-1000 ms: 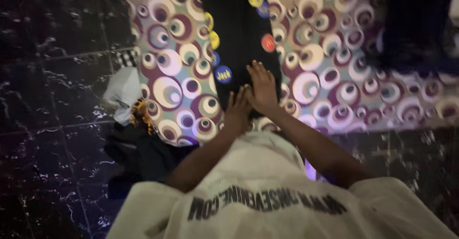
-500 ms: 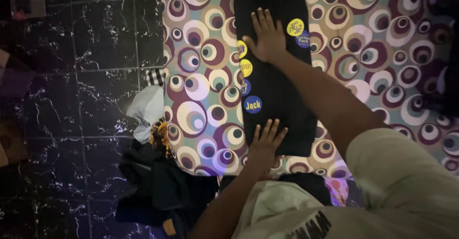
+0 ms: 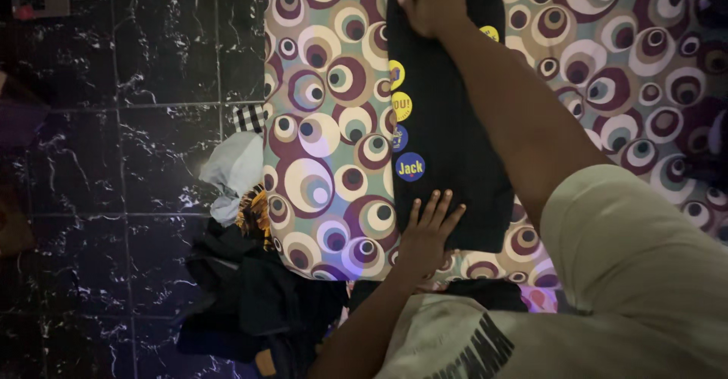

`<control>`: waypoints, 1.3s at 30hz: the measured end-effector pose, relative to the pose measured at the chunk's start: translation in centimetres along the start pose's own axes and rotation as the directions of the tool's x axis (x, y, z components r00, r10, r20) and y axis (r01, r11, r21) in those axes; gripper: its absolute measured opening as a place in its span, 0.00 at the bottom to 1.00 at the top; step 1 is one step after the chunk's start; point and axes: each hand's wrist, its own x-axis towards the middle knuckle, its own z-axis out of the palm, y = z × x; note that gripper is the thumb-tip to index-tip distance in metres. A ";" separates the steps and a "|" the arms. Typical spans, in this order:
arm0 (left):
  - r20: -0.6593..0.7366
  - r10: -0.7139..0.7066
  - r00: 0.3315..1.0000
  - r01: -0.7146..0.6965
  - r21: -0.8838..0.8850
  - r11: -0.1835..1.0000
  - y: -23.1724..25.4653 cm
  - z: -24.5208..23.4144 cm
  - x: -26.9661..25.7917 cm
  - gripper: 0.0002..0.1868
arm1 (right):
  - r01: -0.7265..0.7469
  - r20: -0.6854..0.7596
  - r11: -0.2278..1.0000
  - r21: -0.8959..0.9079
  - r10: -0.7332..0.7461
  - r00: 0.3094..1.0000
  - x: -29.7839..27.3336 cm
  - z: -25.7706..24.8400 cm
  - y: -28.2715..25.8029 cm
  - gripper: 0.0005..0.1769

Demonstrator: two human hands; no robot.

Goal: The person folds a black hooded sweatshirt by hand on a bed, smoothing the fabric and folding the sleeves and body into a compact rectangle before placing it into an open suitcase.

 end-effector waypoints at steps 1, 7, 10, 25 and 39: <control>-0.004 0.001 1.000 -0.001 0.006 1.000 0.2 0.1 -0.3 0.53 | -0.021 0.042 0.999 0.032 0.020 0.999 -0.8 -1.3 -1.2 0.40; 0.015 -0.002 1.000 0.002 -0.016 1.000 0.0 -0.1 0.2 0.54 | 0.032 0.100 0.990 0.139 -0.046 0.994 -13.4 -8.8 -9.8 0.46; 0.068 -0.014 0.998 0.018 -0.065 0.998 0.5 0.6 -0.3 0.50 | -0.174 0.182 0.935 0.309 0.121 0.976 -23.3 -10.8 -12.7 0.43; 0.295 0.094 0.951 -0.029 -0.218 0.976 0.7 0.1 -1.4 0.32 | -0.256 0.281 0.823 0.507 0.122 0.952 -36.2 -16.4 -14.4 0.44; 0.253 -0.112 0.961 0.104 0.045 0.994 -0.4 -5.6 -0.5 0.65 | -0.559 0.231 0.454 0.694 0.595 0.770 -46.4 -8.9 -6.8 0.34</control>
